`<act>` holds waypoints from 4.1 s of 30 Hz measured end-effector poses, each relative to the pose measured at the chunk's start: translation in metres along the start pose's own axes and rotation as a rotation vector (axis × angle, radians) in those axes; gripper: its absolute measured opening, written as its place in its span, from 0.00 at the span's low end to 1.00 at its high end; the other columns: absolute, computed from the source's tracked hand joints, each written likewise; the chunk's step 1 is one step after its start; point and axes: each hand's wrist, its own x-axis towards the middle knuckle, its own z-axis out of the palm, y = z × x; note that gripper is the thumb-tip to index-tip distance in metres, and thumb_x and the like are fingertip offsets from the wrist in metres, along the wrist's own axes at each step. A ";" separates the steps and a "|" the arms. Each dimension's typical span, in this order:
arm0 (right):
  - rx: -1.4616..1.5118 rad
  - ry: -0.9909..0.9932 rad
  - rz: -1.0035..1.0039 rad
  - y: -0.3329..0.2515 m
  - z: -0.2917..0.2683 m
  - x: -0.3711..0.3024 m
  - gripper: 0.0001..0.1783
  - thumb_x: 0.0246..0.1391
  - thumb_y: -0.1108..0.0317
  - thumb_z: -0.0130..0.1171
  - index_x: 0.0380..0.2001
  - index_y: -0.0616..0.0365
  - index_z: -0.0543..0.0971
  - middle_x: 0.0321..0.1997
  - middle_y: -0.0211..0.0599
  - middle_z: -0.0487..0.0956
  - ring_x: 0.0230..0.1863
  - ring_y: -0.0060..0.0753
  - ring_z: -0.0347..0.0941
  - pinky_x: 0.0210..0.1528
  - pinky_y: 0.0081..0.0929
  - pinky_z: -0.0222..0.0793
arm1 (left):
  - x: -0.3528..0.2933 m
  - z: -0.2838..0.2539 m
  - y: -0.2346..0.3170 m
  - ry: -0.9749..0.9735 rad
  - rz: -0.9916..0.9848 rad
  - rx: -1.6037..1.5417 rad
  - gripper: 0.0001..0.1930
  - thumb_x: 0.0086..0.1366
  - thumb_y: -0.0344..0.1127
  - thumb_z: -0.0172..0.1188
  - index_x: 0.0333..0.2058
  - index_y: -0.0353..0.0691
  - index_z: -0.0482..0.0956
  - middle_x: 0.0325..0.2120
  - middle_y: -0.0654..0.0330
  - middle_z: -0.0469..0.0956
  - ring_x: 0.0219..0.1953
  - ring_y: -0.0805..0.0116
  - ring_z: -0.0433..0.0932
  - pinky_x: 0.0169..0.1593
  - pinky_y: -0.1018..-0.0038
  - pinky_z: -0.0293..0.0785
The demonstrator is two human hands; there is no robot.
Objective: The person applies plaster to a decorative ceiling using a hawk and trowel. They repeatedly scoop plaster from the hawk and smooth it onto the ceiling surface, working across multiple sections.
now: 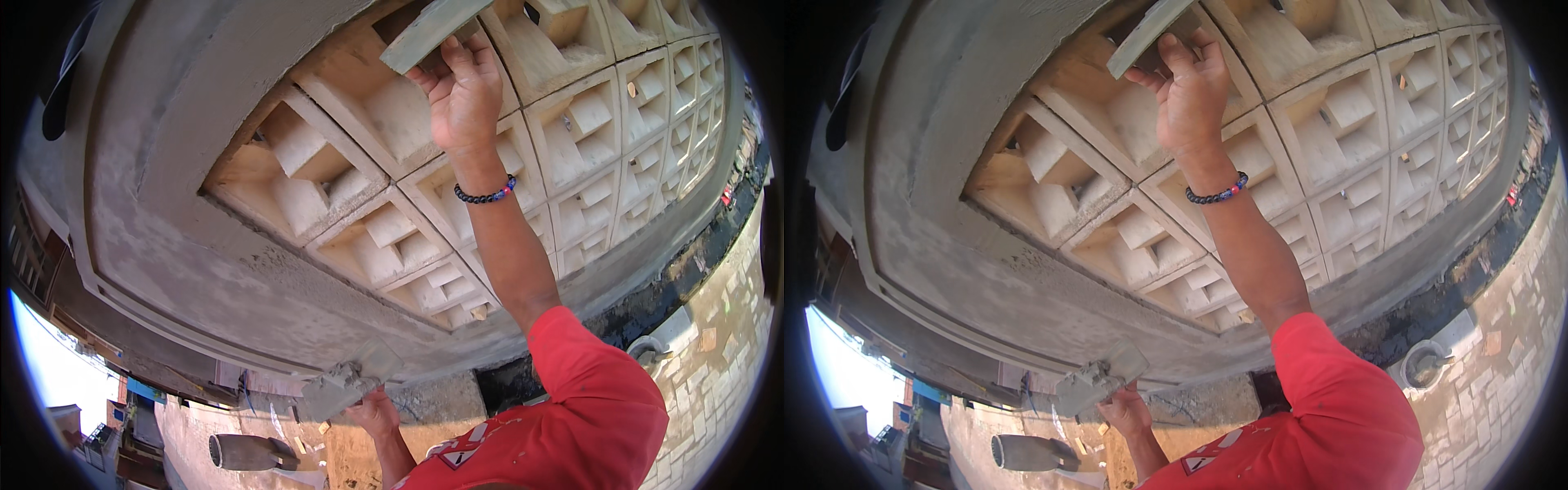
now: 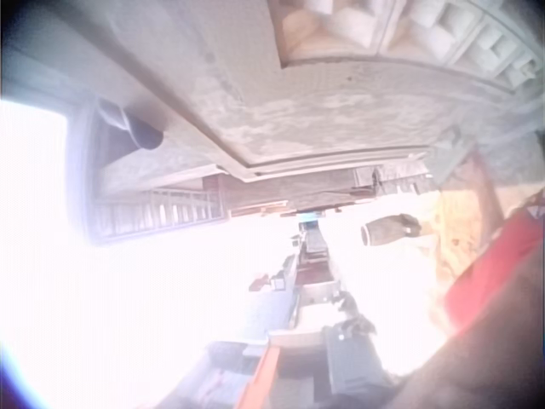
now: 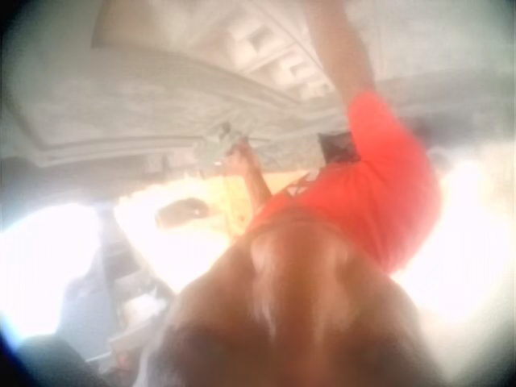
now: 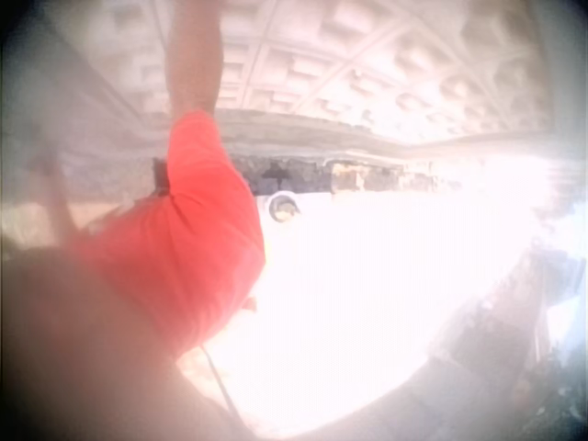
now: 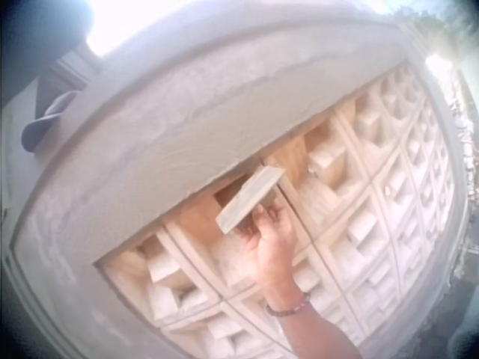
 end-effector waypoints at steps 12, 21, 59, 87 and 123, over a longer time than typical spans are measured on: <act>-0.079 -0.031 0.003 0.005 0.035 0.007 0.11 0.61 0.72 0.49 0.45 0.64 0.67 0.37 0.43 0.77 0.36 0.33 0.78 0.34 0.27 0.80 | 0.001 -0.014 -0.001 0.042 -0.014 -0.007 0.34 0.49 0.33 0.72 0.54 0.40 0.66 0.51 0.58 0.71 0.52 0.60 0.73 0.54 0.57 0.73; 0.073 0.063 0.148 0.064 0.071 -0.054 0.17 0.55 0.74 0.56 0.45 0.61 0.63 0.36 0.36 0.74 0.34 0.28 0.73 0.35 0.35 0.80 | -0.001 -0.027 0.001 0.014 0.007 -0.055 0.32 0.52 0.25 0.64 0.57 0.42 0.64 0.53 0.59 0.68 0.54 0.61 0.71 0.54 0.56 0.72; -0.893 0.061 -0.512 -0.203 -0.050 0.112 0.16 0.53 0.76 0.53 0.46 0.66 0.68 0.39 0.42 0.75 0.32 0.27 0.75 0.31 0.21 0.75 | -0.019 0.080 -0.031 -0.186 -0.105 0.005 0.33 0.50 0.38 0.72 0.54 0.43 0.66 0.49 0.59 0.72 0.49 0.62 0.74 0.52 0.57 0.73; -1.210 -0.412 -0.872 -0.175 0.018 0.129 0.16 0.53 0.76 0.51 0.45 0.72 0.72 0.41 0.53 0.77 0.47 0.49 0.74 0.50 0.35 0.72 | -0.037 0.117 -0.045 -0.188 -0.069 -0.024 0.33 0.50 0.39 0.72 0.53 0.42 0.67 0.47 0.60 0.74 0.48 0.63 0.75 0.53 0.57 0.73; -0.010 -0.044 0.262 -0.050 0.017 0.011 0.15 0.57 0.74 0.53 0.45 0.62 0.63 0.40 0.42 0.75 0.38 0.31 0.76 0.34 0.33 0.80 | -0.049 0.089 -0.030 -0.049 -0.012 0.035 0.35 0.49 0.38 0.72 0.55 0.43 0.65 0.51 0.60 0.70 0.52 0.62 0.72 0.52 0.60 0.74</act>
